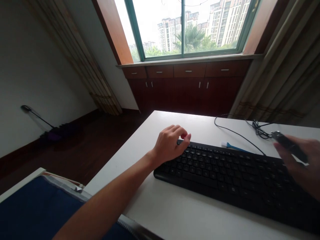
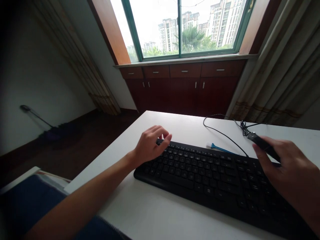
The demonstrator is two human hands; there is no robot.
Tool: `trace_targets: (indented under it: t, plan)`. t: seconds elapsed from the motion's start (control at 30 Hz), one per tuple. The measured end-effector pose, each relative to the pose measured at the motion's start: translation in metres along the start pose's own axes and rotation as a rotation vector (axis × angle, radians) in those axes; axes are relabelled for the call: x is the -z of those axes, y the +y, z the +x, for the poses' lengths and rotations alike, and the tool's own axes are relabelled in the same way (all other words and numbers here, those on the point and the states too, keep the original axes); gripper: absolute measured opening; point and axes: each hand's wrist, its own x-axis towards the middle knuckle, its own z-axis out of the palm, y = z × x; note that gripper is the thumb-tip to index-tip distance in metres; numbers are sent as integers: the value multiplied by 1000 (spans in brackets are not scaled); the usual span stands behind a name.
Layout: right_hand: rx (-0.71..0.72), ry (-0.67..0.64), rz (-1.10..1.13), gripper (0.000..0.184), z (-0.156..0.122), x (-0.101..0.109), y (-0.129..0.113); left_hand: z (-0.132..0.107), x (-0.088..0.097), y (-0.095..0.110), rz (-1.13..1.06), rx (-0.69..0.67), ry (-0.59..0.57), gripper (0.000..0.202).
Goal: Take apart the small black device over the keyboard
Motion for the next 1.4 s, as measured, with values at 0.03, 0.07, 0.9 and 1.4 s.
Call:
trace_targets:
  t: [0.03,0.07,0.9,1.4]
  plan:
    - [88,52,-6,46,0,6,-10,-1,0,8,1,-66,-13,22]
    - [131,76,-36,41,0,11,-17,-2,-2,16,0,-125,-30,20]
    - [-648,-400,1774,33,-9,25,-150,-12,-12,42,-203,-281,-102,31]
    - [-687,-447,1695,49,-11,28,-152,-12,-13,43,-246,-306,13,28]
